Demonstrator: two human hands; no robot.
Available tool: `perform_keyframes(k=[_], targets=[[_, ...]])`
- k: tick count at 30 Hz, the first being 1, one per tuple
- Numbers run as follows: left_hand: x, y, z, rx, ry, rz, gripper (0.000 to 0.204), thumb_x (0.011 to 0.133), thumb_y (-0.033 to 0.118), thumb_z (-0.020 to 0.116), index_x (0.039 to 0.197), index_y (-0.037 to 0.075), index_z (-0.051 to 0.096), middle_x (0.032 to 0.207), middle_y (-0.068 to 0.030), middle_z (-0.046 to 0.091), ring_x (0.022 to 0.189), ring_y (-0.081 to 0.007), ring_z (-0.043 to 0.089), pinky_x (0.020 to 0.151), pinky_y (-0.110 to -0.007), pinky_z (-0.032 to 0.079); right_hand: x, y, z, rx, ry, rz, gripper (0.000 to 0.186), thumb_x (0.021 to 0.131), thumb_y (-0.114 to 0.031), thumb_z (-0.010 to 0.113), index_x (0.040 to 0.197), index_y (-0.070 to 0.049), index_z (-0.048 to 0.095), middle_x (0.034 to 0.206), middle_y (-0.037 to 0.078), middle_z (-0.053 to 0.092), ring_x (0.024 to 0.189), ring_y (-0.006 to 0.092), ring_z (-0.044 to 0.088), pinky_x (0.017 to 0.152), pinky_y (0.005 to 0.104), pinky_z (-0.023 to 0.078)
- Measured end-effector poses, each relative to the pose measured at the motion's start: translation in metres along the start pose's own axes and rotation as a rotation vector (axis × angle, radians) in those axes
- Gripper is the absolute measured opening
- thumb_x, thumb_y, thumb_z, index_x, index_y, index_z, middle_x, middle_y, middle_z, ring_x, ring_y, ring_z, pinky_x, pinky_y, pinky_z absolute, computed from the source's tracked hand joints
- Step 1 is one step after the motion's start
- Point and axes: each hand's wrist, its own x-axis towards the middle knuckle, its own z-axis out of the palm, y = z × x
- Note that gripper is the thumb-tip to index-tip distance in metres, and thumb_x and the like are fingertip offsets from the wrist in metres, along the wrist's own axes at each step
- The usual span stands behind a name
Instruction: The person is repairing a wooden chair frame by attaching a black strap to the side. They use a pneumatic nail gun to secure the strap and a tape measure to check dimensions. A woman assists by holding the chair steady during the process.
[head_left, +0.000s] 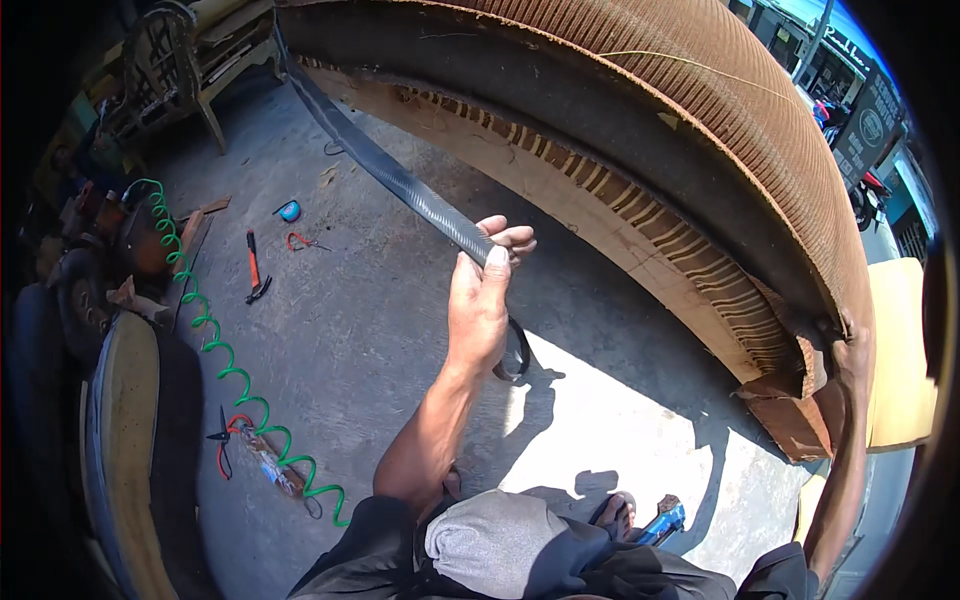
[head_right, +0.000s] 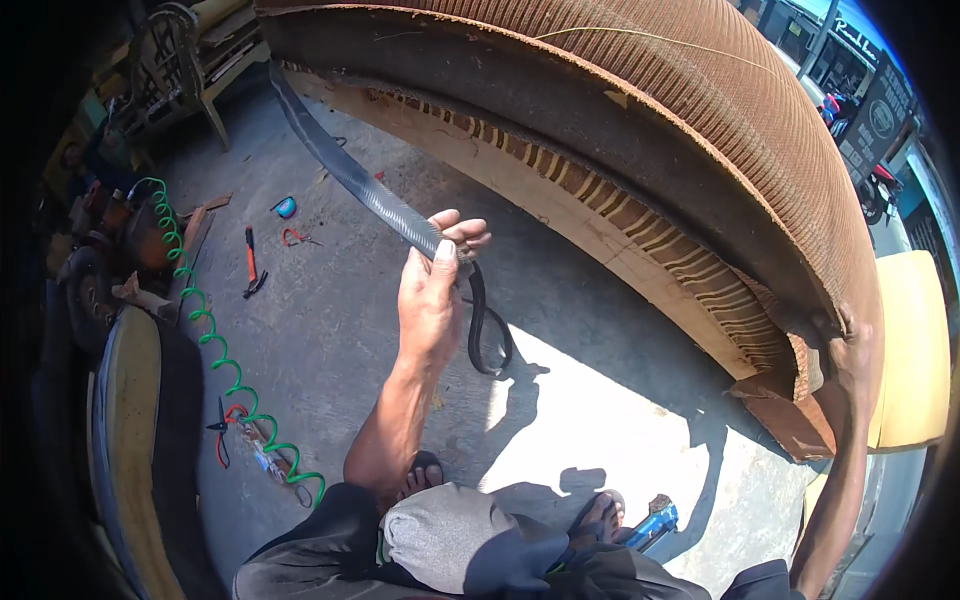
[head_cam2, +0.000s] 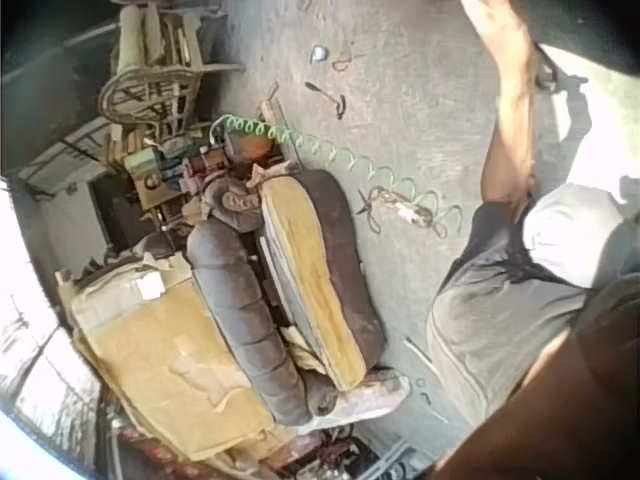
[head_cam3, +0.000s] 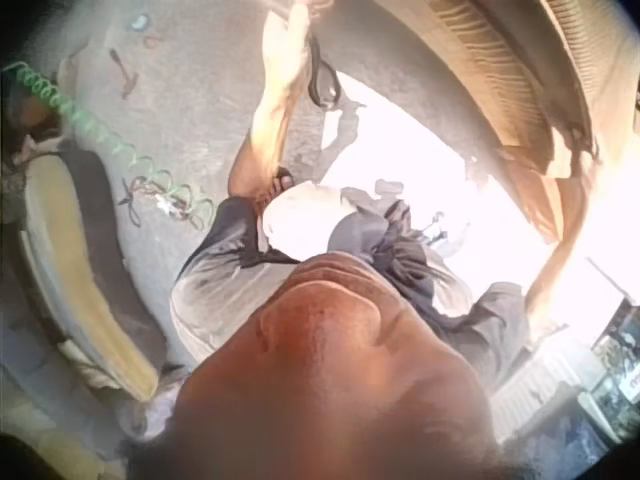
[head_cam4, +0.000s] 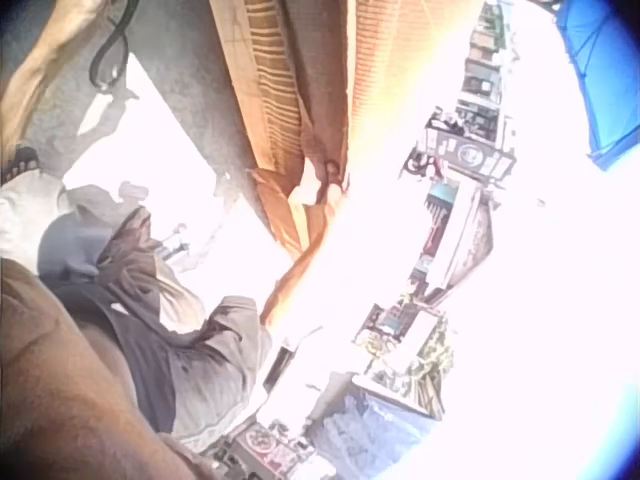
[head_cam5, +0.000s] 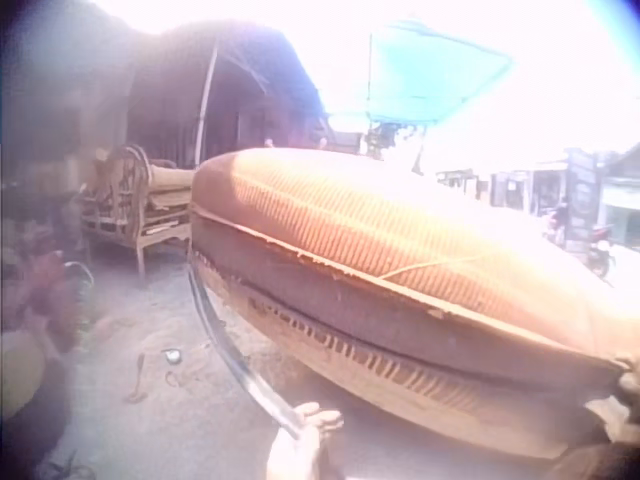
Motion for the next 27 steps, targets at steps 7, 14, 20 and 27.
perform_keyframes(k=[7,14,20,27], targets=[[-0.085,-0.088,0.153,0.172,-0.390,-0.236,0.048,0.105,0.021,0.053,0.142,-0.004,0.034,0.143,-0.0207,0.050,0.137,-0.0251,0.046,0.115,-0.036,0.036,0.003,-0.060,-0.001,0.086,-0.067,-0.047,0.029,0.091,-0.013,0.071,0.117,-0.001,0.070,0.085,0.008,0.073,0.074,0.0086,0.060,0.069,0.0301,0.052],[-0.097,-0.148,0.257,-0.125,-0.432,-0.883,0.020,0.101,0.015,0.059,0.113,-0.001,0.059,0.113,-0.0080,0.061,0.109,-0.0182,0.060,0.107,-0.043,0.048,0.012,-0.072,0.001,-0.013,-0.059,-0.160,0.031,0.087,-0.003,0.062,0.118,0.000,0.069,0.091,0.011,0.073,0.080,0.0133,0.063,0.077,0.0317,0.053],[-0.134,-0.191,0.317,-0.131,-0.474,-1.078,0.025,0.094,-0.001,0.053,0.119,-0.008,0.057,0.122,-0.0177,0.062,0.112,-0.0269,0.063,0.107,-0.045,0.051,0.011,-0.065,-0.006,0.002,-0.111,-0.197,0.031,0.086,-0.003,0.064,0.116,-0.001,0.070,0.089,0.015,0.073,0.076,0.0159,0.065,0.074,0.0329,0.053],[-0.139,-0.218,0.336,-0.241,-0.430,-1.046,0.030,0.099,0.008,0.058,0.127,-0.004,0.054,0.121,-0.0135,0.062,0.109,-0.0272,0.063,0.102,-0.041,0.054,0.028,-0.060,-0.008,0.045,-0.160,-0.287,0.031,0.084,-0.003,0.067,0.114,-0.002,0.071,0.088,0.018,0.073,0.072,0.0189,0.066,0.071,0.0342,0.054]])
